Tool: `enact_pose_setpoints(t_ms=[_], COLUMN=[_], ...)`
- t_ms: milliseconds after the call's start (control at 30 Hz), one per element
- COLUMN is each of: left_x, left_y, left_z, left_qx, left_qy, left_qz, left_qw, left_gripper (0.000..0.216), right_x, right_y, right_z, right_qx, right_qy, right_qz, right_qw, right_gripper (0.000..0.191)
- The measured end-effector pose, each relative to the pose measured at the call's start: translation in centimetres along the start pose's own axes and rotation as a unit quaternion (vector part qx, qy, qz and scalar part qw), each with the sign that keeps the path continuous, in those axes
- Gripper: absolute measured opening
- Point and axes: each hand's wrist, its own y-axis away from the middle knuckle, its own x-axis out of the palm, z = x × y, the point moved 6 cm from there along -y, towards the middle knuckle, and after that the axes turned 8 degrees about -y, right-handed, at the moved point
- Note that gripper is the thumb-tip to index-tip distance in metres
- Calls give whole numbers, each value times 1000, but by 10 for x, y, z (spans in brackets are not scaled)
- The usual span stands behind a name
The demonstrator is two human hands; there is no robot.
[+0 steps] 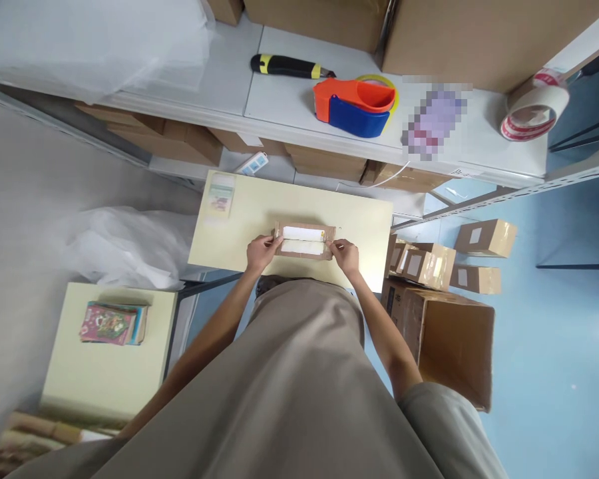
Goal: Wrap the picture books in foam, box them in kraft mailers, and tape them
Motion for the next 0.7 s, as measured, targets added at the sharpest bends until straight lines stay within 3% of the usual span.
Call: enact_pose_setpoints(t_ms=[167,367,533,700], left_x=[-8,-15,6,35], left_y=[1,18,27,28], left_z=[0,3,13,27], left_qx=[58,82,31,-7], left_qy=[31,139,173,205], left_qz=[6,10,14,80], left_qw=[998,987,984,975], left_gripper=[31,26,29,33], right_x=[-5,-25,-17,1], right_y=[9,25,21,18], right_z=[19,43,13,-30], right_qx=[-43,-135,-120,-65], right_qy=[70,55,110,137], right_qz=[-20,-21,19,96], right_qw=[996,989,987,984], right_gripper=[34,37,22,36])
